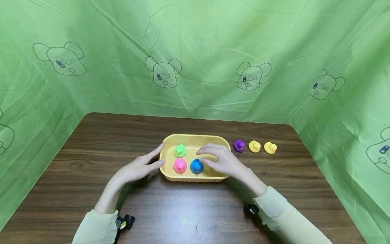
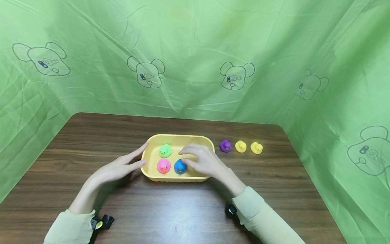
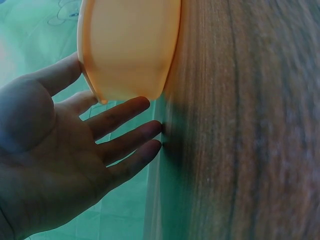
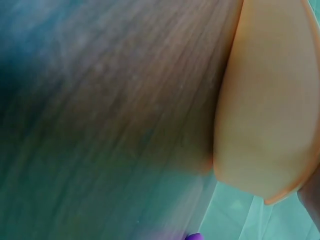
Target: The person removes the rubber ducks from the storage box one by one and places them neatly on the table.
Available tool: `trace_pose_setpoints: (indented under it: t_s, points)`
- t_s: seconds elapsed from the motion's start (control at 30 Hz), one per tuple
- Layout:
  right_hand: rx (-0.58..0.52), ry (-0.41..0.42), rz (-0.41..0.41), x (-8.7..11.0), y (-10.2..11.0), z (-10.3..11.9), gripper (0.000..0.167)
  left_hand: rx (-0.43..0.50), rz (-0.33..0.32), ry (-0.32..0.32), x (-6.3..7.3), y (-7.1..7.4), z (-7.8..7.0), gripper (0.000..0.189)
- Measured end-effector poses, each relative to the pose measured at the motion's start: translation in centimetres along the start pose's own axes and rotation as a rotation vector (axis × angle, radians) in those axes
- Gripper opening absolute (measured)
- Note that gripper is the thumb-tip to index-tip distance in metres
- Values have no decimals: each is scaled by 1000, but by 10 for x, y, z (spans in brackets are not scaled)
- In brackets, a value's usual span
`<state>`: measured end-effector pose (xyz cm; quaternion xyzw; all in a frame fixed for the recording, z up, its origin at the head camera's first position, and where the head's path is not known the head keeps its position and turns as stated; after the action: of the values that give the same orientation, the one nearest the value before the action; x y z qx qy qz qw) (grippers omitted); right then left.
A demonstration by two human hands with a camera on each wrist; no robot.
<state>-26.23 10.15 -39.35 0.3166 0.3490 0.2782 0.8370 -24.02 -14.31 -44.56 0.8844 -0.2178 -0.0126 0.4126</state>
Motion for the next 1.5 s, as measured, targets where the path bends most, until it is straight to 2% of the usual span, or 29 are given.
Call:
trace_pose_setpoints:
  t_s: [0.23,0.57,0.9,1.1,1.5]
  points:
    - [62,32,47,-1,-8,2,23,-7,-9,-6,0,2,-1,74]
    - [122,16,123,-3,-17,1,27,-9,-6,-1,0,2,2,74]
    - [136,24,190,-2,-24,1,29,6,5,22,-1,-1,5,75]
    - [123,-10,211,-2,-25,1,31,10,7,19,0,-1,4,76]
    - [122,-12,244,-1,-26,0,28,-3,8,-4,-1,0,-1,75]
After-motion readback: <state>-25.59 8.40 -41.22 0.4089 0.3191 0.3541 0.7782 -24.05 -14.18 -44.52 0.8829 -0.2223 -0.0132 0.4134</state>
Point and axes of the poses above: each hand's wrist, its own x-axis away from the middle knuckle, its own y-axis out of the back of the hand, z = x × y, the point moved 9 cm from there along -x, towards the middle knuckle, and after that the axes turned 9 degrees about -x, right-handed, at the moved point
